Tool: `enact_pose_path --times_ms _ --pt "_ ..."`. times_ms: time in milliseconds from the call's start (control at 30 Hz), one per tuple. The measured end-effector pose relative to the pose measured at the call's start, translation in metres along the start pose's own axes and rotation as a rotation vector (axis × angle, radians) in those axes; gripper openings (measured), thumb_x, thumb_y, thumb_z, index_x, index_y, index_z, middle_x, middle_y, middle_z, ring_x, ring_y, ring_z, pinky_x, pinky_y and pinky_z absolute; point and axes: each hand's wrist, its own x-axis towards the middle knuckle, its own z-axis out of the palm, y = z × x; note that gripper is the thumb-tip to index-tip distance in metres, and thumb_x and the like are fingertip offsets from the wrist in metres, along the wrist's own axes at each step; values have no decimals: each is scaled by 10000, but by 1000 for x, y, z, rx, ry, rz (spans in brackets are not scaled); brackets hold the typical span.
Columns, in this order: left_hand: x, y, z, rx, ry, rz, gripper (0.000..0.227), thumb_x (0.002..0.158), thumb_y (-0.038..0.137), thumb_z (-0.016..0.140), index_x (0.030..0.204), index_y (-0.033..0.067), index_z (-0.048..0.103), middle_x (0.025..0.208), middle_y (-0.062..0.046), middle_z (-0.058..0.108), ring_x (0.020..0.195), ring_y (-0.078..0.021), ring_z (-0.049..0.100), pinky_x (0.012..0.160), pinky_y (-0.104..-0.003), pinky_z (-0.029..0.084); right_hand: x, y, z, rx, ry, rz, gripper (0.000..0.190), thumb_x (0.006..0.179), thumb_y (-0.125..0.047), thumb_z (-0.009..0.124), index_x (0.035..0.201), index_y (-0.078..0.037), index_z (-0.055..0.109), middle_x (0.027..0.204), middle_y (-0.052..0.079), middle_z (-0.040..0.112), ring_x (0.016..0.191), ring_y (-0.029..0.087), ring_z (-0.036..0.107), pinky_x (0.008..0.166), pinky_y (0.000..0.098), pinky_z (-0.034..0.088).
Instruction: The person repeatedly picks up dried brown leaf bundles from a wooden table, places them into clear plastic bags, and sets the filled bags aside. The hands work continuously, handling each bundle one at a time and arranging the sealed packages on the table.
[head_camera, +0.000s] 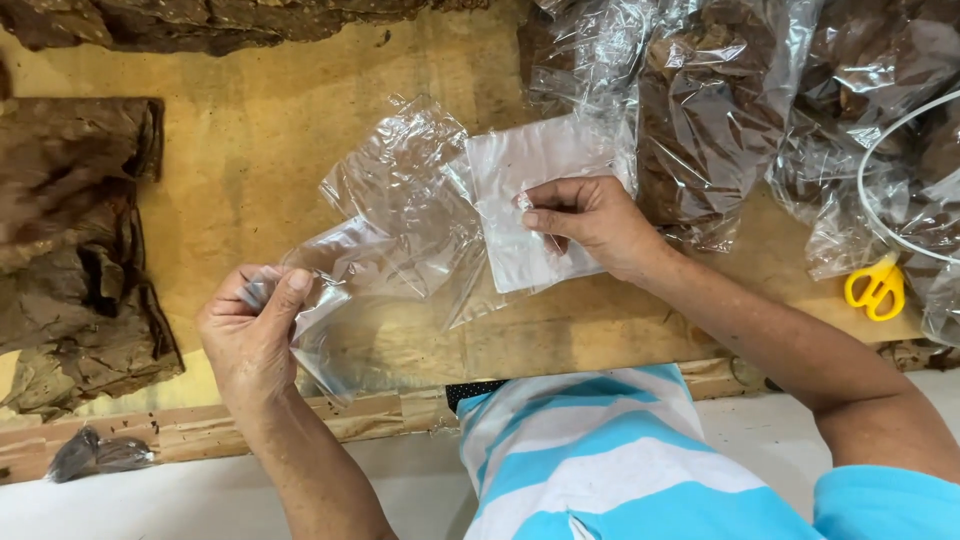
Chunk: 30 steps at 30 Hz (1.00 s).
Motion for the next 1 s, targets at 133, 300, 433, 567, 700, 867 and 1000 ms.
enact_pose_path --times_ms 133,300,433,567,700,867,1000 --pt "-1 6 1 22 14 12 173 889 68 871 922 46 703 593 -4 554 519 15 480 465 -111 400 2 5 -3 -40 5 -27 203 886 -41 816 1064 38 760 737 88 680 548 113 621 457 212 512" --pt "1 18 4 84 27 98 170 935 88 871 935 51 704 631 -19 591 570 -6 499 546 -135 425 -4 -3 0 -51 51 -29 146 891 -45 823 990 37 752 722 72 633 573 111 583 479 217 487" --pt "-10 38 22 586 167 515 548 1071 389 643 1433 2 506 1343 -164 542 1247 -264 516 1050 -421 514 -9 -9 5 -160 64 -39 187 926 -188 798 843 -62 688 716 -14 614 562 58 475 503 203 385" --pt "-49 29 55 871 228 866 496 1061 374 681 1357 -8 567 1375 -210 624 1345 -381 601 1225 -546 429 -15 -4 11 -43 63 -64 145 912 -142 803 872 -64 688 777 2 645 609 68 541 576 190 466" --pt "-77 34 110 344 -137 553 153 907 113 812 1018 12 782 933 -139 758 854 -297 757 811 -382 610 -21 12 23 46 42 -40 110 890 -44 826 910 9 732 729 67 655 645 117 624 584 238 557" --pt "-81 -8 129 -9 -318 129 341 800 156 898 1101 48 782 903 -101 757 739 -121 673 680 -271 557 -41 13 39 301 -60 107 180 775 34 857 873 51 707 735 118 702 648 177 679 618 312 607" --pt "-87 -17 132 -184 -340 -3 321 754 104 926 1037 19 800 815 -76 726 729 -82 636 706 -242 557 -39 31 31 412 -141 193 177 729 57 854 839 41 717 735 142 710 657 225 706 617 335 621"
